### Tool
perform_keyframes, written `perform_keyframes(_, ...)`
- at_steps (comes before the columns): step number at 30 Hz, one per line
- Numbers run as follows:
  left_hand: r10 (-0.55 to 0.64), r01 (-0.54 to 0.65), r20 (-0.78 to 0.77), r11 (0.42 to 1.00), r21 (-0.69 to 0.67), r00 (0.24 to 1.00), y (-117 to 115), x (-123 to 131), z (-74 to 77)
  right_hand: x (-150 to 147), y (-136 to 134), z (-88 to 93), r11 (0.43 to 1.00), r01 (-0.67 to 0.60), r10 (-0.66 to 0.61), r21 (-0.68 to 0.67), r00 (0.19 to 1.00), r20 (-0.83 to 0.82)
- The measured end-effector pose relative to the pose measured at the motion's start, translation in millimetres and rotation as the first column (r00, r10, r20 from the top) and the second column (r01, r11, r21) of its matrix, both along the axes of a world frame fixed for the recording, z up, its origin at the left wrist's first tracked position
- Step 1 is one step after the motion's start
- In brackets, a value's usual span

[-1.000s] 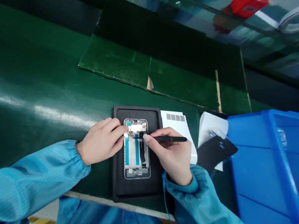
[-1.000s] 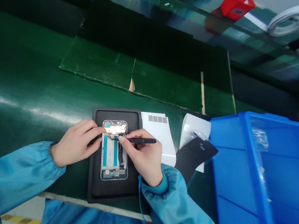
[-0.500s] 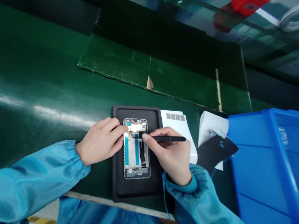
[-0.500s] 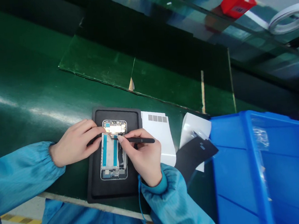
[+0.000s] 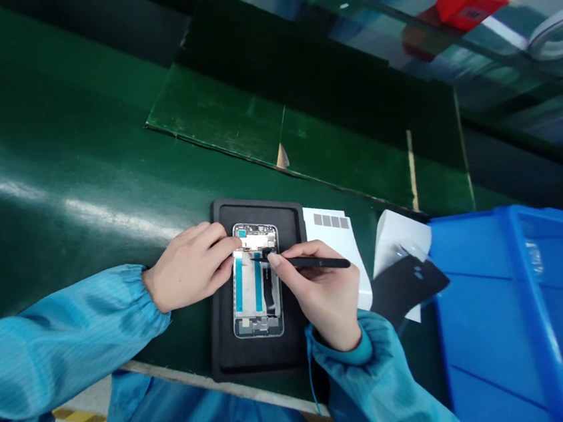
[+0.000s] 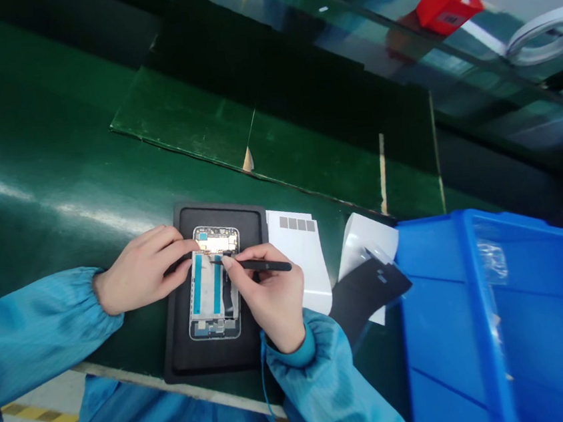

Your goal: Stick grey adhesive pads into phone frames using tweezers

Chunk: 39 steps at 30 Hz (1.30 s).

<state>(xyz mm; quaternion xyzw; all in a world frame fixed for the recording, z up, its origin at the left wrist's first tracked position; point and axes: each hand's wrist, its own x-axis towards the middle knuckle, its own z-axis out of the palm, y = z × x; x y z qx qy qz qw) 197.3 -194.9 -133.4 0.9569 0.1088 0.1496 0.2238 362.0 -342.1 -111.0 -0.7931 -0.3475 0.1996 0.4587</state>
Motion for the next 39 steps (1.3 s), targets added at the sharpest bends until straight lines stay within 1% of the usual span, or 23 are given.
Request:
perform_keyframes(16,0.001,-0.001,-0.002,1.0,0.018,1.0,0.5,0.1,0.4,0.5,-0.9,-2.1,1.0,-0.001,0.001,-0.012,1.0,0.005)
perform_keyframes(19,-0.007,0.007,0.011,0.999,0.043,1.0,0.5,-0.5,1.5,0.3,-0.7,-2.0,1.0,0.0,0.001,-0.017,1.0,0.01)
perform_keyframes(23,-0.048,0.044,0.037,0.994,0.096,0.998,-0.1,-1.5,4.0,0.6,-1.3,-2.6,1.0,0.003,-0.003,-0.014,1.0,0.007)
perform_keyframes(28,-0.076,0.07,0.032,0.986,0.15,0.997,-0.9,-1.8,6.5,0.7,-1.6,-2.7,1.0,0.002,-0.002,-0.012,1.0,0.002)
perform_keyframes(39,-0.061,0.056,0.032,0.989,0.14,0.998,-0.3,-1.3,4.6,0.6,-2.1,-3.1,1.0,0.0,0.0,-0.003,1.0,-0.002)
